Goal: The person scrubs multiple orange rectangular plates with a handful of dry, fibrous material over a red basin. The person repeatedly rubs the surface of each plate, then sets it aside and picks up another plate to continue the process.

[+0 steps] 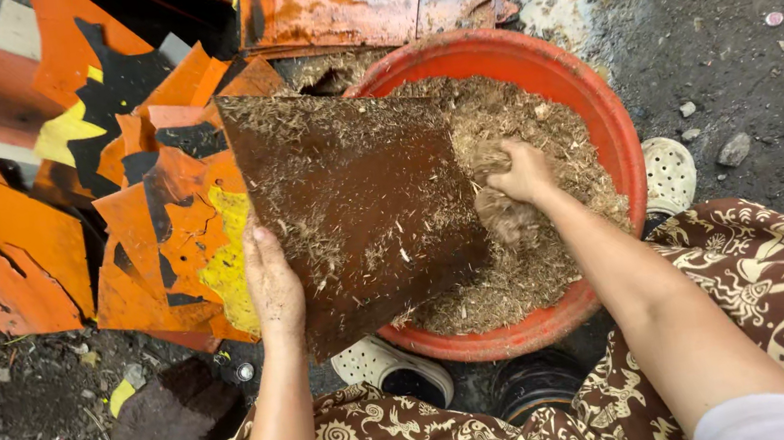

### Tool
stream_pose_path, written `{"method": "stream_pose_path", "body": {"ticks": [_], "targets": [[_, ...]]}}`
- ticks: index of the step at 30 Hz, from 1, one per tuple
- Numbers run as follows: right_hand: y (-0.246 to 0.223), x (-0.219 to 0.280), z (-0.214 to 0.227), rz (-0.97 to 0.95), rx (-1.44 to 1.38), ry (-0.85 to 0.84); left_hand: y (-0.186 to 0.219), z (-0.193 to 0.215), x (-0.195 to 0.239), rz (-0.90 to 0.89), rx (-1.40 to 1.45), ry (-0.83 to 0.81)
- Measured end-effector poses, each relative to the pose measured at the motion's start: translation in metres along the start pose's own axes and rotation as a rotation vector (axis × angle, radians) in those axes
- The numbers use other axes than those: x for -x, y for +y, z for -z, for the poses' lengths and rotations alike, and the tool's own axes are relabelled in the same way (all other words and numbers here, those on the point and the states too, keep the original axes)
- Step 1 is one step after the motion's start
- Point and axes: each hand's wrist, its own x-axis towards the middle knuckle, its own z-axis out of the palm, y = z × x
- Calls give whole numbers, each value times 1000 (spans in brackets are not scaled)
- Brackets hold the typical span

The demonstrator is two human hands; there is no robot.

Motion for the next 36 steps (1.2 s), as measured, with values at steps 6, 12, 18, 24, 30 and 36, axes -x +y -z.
{"method": "stream_pose_path", "body": {"ticks": [6, 12, 18, 24, 30, 36], "targets": [[-114, 63, -10, 392, -712, -56, 7, -15, -7, 26, 174, -25], [-197, 171, -82, 732, -551, 233, 25, -21, -2, 143, 118, -4], [-110, 120, -117, 636, -293, 338, 20, -13, 12, 174, 157, 25], [-73, 56, -104, 80, -251, 212, 20, -14, 16, 167, 98, -7], [-55, 117, -184, 609, -228, 348, 17, -3, 21, 150, -63, -22], [-61, -11, -103, 183, -287, 349, 19, -2, 12, -54, -152, -116]]}}
